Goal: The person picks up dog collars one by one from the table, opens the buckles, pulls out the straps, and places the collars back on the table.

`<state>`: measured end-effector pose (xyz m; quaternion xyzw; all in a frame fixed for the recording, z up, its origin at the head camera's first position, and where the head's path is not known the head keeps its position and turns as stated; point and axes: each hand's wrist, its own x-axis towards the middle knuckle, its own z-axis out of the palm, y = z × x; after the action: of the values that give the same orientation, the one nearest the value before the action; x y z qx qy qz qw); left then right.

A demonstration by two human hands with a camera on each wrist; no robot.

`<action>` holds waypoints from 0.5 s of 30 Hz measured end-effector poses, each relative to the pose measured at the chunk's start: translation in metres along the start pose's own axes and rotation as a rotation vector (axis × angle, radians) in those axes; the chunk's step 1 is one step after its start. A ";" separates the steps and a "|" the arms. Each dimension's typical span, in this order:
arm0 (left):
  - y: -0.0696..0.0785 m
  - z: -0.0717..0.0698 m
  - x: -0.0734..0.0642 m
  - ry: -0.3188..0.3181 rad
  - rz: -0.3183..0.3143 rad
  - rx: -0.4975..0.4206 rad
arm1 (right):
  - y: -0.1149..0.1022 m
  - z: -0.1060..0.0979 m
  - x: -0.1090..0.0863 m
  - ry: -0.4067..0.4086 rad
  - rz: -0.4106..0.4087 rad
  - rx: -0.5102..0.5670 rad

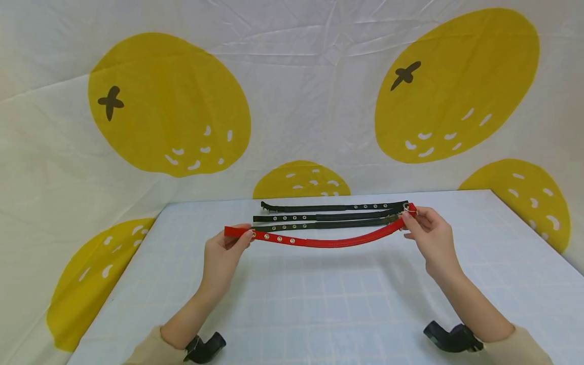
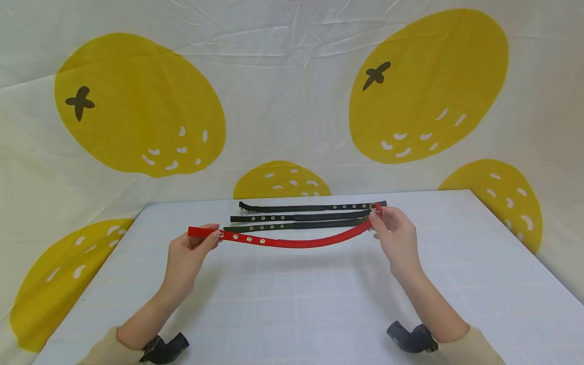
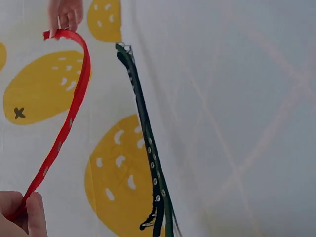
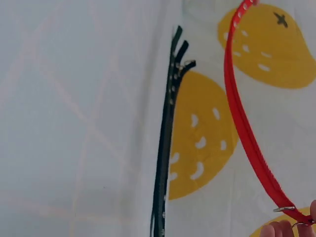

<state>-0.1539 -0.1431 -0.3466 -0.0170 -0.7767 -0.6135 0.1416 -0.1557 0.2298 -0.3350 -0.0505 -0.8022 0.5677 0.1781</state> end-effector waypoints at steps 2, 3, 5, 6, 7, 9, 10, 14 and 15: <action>-0.002 -0.001 0.003 0.010 -0.053 -0.022 | 0.003 -0.002 0.003 0.031 0.054 0.090; -0.003 -0.001 0.005 0.016 -0.079 -0.031 | 0.004 -0.003 0.005 0.039 0.084 0.143; -0.005 -0.002 0.009 0.027 -0.135 -0.060 | 0.007 -0.006 0.009 0.047 0.147 0.258; -0.006 -0.002 0.011 0.030 -0.164 -0.070 | 0.008 -0.007 0.011 0.045 0.184 0.328; -0.006 -0.001 0.013 0.035 -0.191 -0.083 | 0.010 -0.009 0.013 0.038 0.223 0.392; -0.009 0.000 0.018 0.046 -0.247 -0.117 | 0.012 -0.013 0.016 0.009 0.313 0.519; -0.010 0.000 0.020 0.053 -0.271 -0.142 | 0.013 -0.015 0.018 -0.009 0.363 0.587; -0.017 0.003 0.028 0.073 -0.357 -0.260 | 0.019 -0.020 0.026 -0.088 0.543 0.841; -0.019 0.004 0.030 0.072 -0.375 -0.291 | 0.021 -0.021 0.028 -0.107 0.576 0.890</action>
<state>-0.1874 -0.1485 -0.3581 0.1292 -0.6641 -0.7348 0.0491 -0.1771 0.2638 -0.3421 -0.1590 -0.4454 0.8808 -0.0219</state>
